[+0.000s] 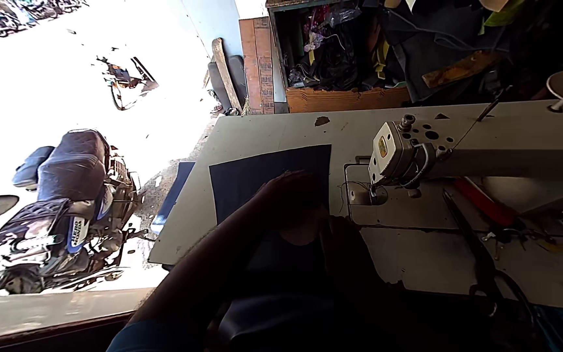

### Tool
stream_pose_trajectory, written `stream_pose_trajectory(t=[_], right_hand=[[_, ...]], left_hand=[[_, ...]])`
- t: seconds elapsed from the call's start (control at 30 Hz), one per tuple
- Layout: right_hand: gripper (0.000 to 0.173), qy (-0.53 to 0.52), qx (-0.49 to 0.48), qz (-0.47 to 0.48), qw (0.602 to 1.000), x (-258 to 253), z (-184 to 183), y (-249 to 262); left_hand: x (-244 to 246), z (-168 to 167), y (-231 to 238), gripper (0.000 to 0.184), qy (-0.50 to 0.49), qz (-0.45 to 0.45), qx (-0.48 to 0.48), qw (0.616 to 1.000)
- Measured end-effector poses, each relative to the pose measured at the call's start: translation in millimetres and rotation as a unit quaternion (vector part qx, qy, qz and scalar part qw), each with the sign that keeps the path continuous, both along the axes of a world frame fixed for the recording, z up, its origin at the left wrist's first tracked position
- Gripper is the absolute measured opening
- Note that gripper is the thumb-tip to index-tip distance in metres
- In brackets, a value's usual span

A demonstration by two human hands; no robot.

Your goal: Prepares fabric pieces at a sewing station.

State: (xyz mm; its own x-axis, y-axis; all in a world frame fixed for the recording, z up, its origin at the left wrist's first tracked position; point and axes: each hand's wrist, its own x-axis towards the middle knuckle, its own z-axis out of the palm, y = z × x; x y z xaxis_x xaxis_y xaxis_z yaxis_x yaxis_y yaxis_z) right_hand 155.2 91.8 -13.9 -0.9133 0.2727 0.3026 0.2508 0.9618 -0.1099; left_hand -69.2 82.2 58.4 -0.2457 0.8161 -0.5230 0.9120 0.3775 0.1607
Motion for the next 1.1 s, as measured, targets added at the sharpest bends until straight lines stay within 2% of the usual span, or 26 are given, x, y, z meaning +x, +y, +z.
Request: stream_pose_trajectory(t=[0.1, 0.2, 0.33, 0.53, 0.73, 0.9, 0.97, 1.1], right_hand=[[0.031, -0.018, -0.004, 0.006, 1.0, 0.4, 0.1, -0.1], [0.027, -0.021, -0.001, 0.013, 1.0, -1.8, 1.7, 1.5], [0.022, -0.011, -0.025, 0.012, 1.0, -6.4, 8.9, 5.1], [0.016, -0.006, -0.051, -0.007, 0.999, -12.8, 14.4, 10.4], [0.01, -0.005, -0.051, -0.021, 0.998, -21.5, 17.5, 12.7], [0.011, 0.022, -0.033, -0.034, 0.999, -27.9, 10.9, 15.6], [0.024, 0.027, -0.019, -0.042, 0.999, -30.7, 6.7, 15.2], [0.018, 0.013, -0.013, -0.038, 0.999, -36.5, 3.4, 16.4]], left_hand=[[12.8, 21.1, 1.0, 0.041, 0.022, 0.021, -0.047, 0.998], [-3.5, 12.0, -8.3, 0.056, 0.107, -0.006, -0.026, 0.994], [-28.5, 21.0, -8.1, 0.037, 0.067, -0.009, -0.009, 0.998], [-36.5, 17.7, 26.1, 0.023, 0.11, -0.092, 0.058, 0.988], [-31.7, 15.0, 60.3, 0.034, 0.135, -0.147, 0.042, 0.979], [-27.7, 15.5, 73.5, 0.036, 0.128, -0.12, -0.01, 0.984], [-26.3, 15.0, 73.4, 0.035, 0.127, -0.104, -0.015, 0.986], [-24.2, 14.4, 73.6, 0.041, 0.151, -0.108, -0.007, 0.983]])
